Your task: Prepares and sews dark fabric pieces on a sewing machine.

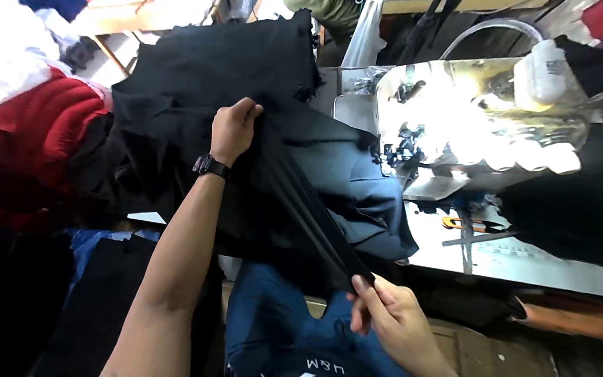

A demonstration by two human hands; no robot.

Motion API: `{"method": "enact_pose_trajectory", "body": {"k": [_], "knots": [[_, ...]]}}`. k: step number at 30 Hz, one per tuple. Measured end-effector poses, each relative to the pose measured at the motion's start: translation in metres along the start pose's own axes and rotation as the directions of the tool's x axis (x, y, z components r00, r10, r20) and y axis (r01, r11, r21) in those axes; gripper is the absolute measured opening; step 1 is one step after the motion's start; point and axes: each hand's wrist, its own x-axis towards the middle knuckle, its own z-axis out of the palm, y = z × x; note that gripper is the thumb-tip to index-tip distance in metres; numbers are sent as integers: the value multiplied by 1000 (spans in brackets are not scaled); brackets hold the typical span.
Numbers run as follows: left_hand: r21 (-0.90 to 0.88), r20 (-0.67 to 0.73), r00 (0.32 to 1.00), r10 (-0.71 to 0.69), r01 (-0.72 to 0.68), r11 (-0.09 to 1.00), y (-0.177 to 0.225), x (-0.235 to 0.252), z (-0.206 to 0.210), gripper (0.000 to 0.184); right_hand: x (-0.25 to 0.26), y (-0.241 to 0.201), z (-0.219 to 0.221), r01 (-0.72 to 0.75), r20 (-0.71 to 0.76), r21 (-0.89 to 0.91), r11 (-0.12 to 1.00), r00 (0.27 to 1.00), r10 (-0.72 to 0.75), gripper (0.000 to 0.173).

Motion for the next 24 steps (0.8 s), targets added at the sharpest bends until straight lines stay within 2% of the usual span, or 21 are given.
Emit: {"method": "enact_pose_trajectory", "body": {"k": [2, 4, 6, 8, 10, 12, 13, 14, 15, 16, 18, 20, 21, 22, 23, 24], "knots": [[-1, -6, 1000, -5, 5, 1000, 1, 1, -2, 36, 11, 2, 2, 8, 13, -23, 1000, 1000, -8, 36], [-71, 5, 1000, -9, 10, 997, 15, -8, -13, 38, 25, 3, -5, 46, -18, -229, 972, 999, -52, 36], [-212, 54, 998, 18, -6, 977, 56, -40, -33, 35, 21, -3, -23, 108, -164, -484, 868, 964, -211, 41], [-405, 110, 993, 32, 15, 914, 123, -92, -57, 25, 5, -13, -41, 167, -286, -537, 827, 886, -365, 53], [-631, 151, 988, 0, 96, 770, 182, -130, -66, 21, -9, -25, -42, 354, -292, -406, 842, 823, -487, 62], [-803, 159, 987, 0, 130, 581, 226, -156, -61, 18, -15, -36, -25, 480, -202, -209, 852, 831, -518, 72], [-859, 154, 987, 34, 117, 499, 240, -164, -57, 16, -15, -41, -16, 496, -209, -129, 859, 833, -513, 66], [-897, 147, 986, 77, 100, 430, 248, -169, -52, 18, -13, -45, -9, 489, -262, -66, 870, 832, -488, 45], [-922, 122, 988, 93, 79, 380, 247, -172, -48, 22, -13, -49, -7, 460, -311, -11, 888, 842, -440, 29], [-938, 96, 992, 86, 61, 341, 240, -174, -46, 25, -13, -51, -9, 432, -336, 72, 899, 859, -386, 22], [-940, 119, 991, 56, 95, 328, 216, -181, -40, 31, -14, -48, -16, 378, -309, 251, 891, 904, -296, 18], [-897, 318, 945, 72, 276, 344, 199, -201, -30, 48, -15, -41, -18, 319, -266, 347, 882, 935, -234, 20], [-880, 409, 909, 80, 370, 298, 197, -213, -25, 51, -14, -38, -17, 292, -262, 375, 880, 944, -202, 21], [-877, 456, 887, 66, 436, 205, 201, -224, -20, 46, -13, -36, -15, 262, -263, 398, 879, 951, -165, 23], [-887, 456, 890, 26, 451, 104, 207, -232, -16, 35, -11, -34, -13, 237, -265, 419, 876, 955, -131, 24], [-905, 422, 906, -25, 422, 55, 213, -236, -13, 25, -10, -32, -12, 214, -261, 446, 869, 960, -102, 25]]}}
